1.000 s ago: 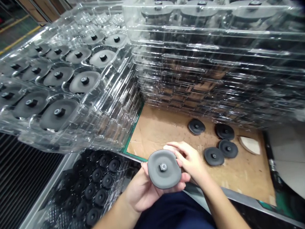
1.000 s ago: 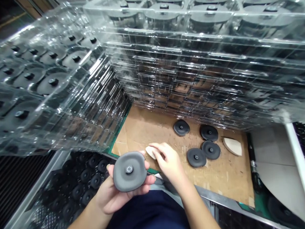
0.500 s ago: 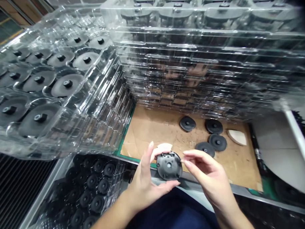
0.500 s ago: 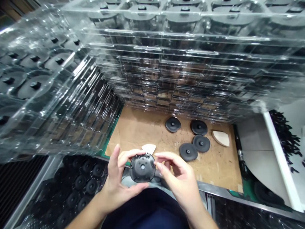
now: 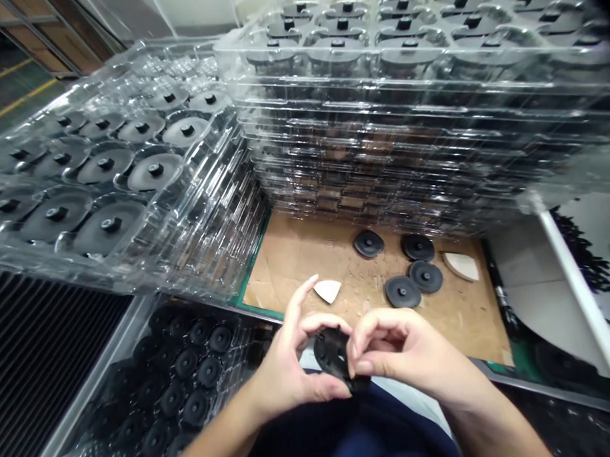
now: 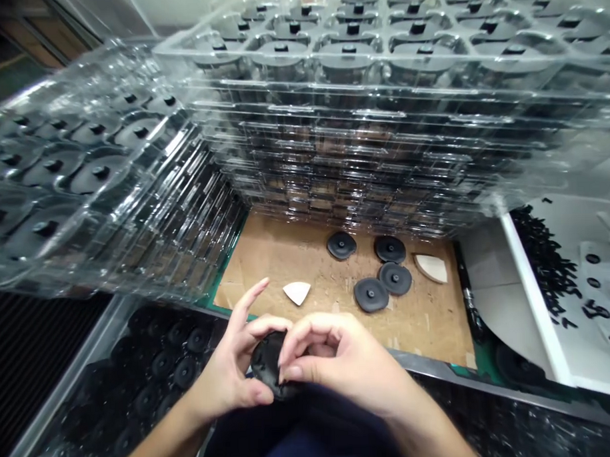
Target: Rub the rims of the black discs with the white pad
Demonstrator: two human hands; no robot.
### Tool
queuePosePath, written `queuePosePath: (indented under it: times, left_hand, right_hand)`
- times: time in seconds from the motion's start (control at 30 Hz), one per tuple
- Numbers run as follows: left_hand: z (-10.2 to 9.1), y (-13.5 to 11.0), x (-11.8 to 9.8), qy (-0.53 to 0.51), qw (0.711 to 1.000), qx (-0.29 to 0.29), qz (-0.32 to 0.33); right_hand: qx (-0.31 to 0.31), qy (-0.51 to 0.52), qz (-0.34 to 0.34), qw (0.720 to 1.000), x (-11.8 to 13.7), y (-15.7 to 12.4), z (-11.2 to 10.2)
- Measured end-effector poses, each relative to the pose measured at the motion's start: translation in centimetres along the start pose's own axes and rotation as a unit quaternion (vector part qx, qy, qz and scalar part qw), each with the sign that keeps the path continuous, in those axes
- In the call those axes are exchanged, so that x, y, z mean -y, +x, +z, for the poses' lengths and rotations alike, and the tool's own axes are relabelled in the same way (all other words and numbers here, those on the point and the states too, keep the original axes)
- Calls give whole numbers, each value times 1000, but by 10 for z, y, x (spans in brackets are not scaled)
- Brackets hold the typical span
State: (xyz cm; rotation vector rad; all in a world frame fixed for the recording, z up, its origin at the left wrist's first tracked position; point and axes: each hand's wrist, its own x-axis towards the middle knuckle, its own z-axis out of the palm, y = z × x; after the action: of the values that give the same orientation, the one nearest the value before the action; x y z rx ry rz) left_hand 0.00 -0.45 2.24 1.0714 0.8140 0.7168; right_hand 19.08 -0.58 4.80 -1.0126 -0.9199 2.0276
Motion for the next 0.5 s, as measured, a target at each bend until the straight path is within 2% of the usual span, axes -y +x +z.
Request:
queuePosePath:
  times: [0.23,0.33,0.43,0.5]
  left_hand:
    - [7,-8,-4,16,999,-32,36]
    - [9,-7,-5,42,998,-33,20]
    - [9,-8,-8,52,992,16,-115]
    - [4,-12,-15,38,979,12,-202]
  right_hand:
    - [-82,4,-16,997,-17,-13,4]
    - [-91,9,-36,995,-27,-17,-2]
    - [-110,-5,-55,992,-43,-18,-17]
    - [-135,-44,-55,988,-59,-9,-33]
